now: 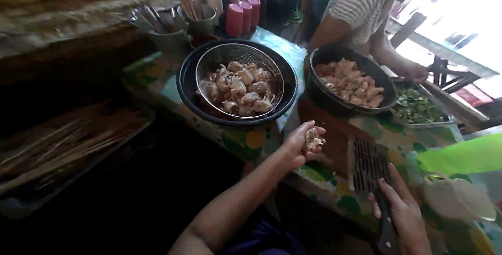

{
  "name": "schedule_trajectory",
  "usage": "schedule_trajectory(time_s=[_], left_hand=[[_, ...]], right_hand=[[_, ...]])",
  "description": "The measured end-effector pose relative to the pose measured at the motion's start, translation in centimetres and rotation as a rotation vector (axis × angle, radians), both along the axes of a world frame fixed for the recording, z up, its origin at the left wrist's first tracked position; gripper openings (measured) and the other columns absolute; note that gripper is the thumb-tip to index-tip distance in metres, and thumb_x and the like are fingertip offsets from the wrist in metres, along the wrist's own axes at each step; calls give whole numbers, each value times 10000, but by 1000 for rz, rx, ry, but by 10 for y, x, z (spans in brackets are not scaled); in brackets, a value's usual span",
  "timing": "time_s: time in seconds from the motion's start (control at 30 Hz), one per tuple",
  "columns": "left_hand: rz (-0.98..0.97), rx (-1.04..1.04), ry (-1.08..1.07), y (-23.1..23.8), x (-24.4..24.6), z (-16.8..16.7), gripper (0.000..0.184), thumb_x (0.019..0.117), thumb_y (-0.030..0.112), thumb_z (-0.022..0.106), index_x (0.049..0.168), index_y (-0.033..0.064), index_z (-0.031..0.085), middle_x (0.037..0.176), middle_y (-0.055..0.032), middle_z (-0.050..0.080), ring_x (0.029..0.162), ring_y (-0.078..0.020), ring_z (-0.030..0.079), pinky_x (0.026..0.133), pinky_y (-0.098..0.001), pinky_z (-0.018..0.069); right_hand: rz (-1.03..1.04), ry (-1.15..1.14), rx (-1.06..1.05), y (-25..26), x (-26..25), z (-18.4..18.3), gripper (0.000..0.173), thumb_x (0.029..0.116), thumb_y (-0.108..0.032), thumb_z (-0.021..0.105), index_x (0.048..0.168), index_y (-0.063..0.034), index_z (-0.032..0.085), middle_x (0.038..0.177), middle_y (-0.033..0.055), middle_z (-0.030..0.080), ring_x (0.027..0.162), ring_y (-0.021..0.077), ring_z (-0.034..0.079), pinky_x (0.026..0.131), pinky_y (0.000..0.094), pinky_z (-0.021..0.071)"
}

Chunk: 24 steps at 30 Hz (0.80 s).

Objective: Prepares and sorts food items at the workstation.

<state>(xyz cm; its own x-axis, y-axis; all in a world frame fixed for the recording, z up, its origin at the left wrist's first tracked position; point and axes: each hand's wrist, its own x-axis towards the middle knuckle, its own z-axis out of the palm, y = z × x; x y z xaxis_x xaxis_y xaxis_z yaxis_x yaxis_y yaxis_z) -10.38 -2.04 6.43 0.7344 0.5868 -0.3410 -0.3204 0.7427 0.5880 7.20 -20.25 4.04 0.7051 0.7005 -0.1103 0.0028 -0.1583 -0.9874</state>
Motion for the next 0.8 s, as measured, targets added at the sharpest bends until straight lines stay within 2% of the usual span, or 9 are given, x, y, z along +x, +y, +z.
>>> schedule_trajectory(time_s=[0.17, 0.3, 0.4, 0.53, 0.6, 0.63, 0.7, 0.73, 0.8], left_hand=[[-55, 242, 91, 10, -45, 26, 369, 1136, 304, 298, 942, 114, 548, 702, 33, 575, 474, 14, 462, 405, -117, 352], [-4, 554, 330, 51, -75, 55, 398, 1122, 385, 325, 934, 154, 588, 696, 52, 589, 485, 12, 451, 416, -130, 339], [4, 638, 600, 91, -76, 84, 382, 1118, 386, 326, 976, 147, 587, 666, 54, 561, 440, 3, 401, 383, -140, 304], [25, 576, 870, 127, -50, 67, 279, 1086, 328, 426, 1047, 124, 613, 757, 31, 597, 478, -17, 422, 431, -165, 346], [29, 668, 1007, 133, -41, 60, 314, 1081, 346, 450, 1005, 105, 637, 681, 35, 526, 483, -43, 411, 455, -197, 355], [13, 745, 1116, 136, -41, 59, 341, 1072, 374, 463, 1002, 101, 653, 678, 22, 512, 505, -64, 423, 483, -229, 379], [-13, 853, 1264, 145, -52, 61, 413, 1060, 420, 488, 1082, 56, 682, 810, -64, 581, 639, -151, 501, 620, -359, 457], [7, 883, 1291, 150, -58, 62, 419, 1058, 423, 493, 1072, 51, 686, 819, -70, 598, 644, -155, 519, 626, -369, 472], [79, 894, 1308, 155, -63, 70, 380, 1061, 384, 490, 981, 64, 679, 703, -15, 543, 544, -106, 473, 540, -301, 438]], right_hand=[[40, 26, 17, 11, 38, -17, 582, 1086, -140, 389, 1636, -160, 200, 1002, 13, 643, 471, 17, 534, 388, 174, 469], [71, 21, 63, 5, 52, -38, 588, 1078, -148, 364, 1637, -146, 182, 1016, 7, 649, 481, 16, 554, 378, 173, 474], [89, 38, 100, -3, 52, -47, 593, 1081, -125, 341, 1636, -117, 134, 1038, -10, 634, 492, 5, 549, 400, 163, 478], [70, 59, 139, -3, 50, -46, 589, 1080, -111, 340, 1630, -98, 129, 967, -23, 633, 489, 2, 559, 409, 164, 496], [93, 46, 133, -3, 51, -44, 593, 1079, -110, 336, 1628, -80, 114, 982, -12, 627, 504, 4, 567, 421, 166, 499], [103, 45, 128, -3, 51, -45, 591, 1083, -113, 337, 1629, -82, 114, 977, -9, 632, 509, 9, 570, 424, 171, 500], [103, 46, 128, -7, 54, -48, 594, 1082, -122, 343, 1631, -85, 120, 977, -9, 638, 509, 13, 572, 424, 173, 502], [97, 54, 140, -9, 55, -48, 596, 1076, -113, 345, 1630, -83, 126, 996, -11, 635, 508, 12, 567, 422, 170, 500], [95, 74, 162, -12, 56, -50, 599, 1070, -105, 341, 1630, -90, 128, 1039, -15, 636, 513, 7, 566, 420, 166, 498]])
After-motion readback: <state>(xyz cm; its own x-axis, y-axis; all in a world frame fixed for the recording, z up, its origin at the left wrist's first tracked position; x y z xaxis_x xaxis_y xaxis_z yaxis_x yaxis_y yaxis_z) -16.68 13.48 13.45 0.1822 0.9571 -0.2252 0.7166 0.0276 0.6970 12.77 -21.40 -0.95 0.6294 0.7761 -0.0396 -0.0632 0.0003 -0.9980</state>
